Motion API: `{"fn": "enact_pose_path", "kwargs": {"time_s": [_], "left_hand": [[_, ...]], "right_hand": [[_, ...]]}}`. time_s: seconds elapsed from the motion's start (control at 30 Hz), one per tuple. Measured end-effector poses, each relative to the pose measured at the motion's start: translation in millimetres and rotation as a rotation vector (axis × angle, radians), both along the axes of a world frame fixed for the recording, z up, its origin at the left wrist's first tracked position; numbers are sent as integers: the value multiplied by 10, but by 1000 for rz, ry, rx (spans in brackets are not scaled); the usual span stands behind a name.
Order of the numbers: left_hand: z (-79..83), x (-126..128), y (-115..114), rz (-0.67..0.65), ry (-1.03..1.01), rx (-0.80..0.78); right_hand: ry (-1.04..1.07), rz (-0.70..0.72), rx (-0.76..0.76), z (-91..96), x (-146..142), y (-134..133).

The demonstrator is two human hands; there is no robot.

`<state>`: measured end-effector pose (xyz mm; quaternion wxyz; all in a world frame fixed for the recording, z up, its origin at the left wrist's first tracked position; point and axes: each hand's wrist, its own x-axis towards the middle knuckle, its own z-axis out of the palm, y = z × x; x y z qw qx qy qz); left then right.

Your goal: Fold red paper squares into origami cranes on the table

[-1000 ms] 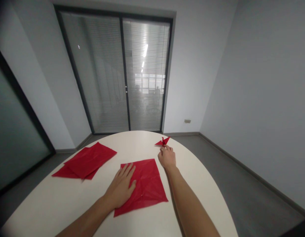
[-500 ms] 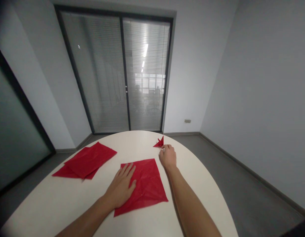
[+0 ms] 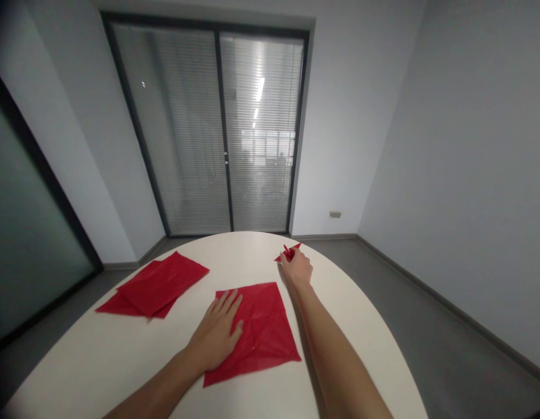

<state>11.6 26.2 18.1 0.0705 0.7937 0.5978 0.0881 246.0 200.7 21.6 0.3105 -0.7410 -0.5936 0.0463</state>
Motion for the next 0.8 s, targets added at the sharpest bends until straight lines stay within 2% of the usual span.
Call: {"fn": "enact_pose_path", "kwargs": {"time_s": [0.4, 0.8], "left_hand": [[19, 19, 20, 9, 3, -6], [7, 12, 28, 12, 2, -8]], "right_hand": [[-6, -158, -54, -64, 67, 120], [-71, -141, -68, -69, 129, 139]]}}
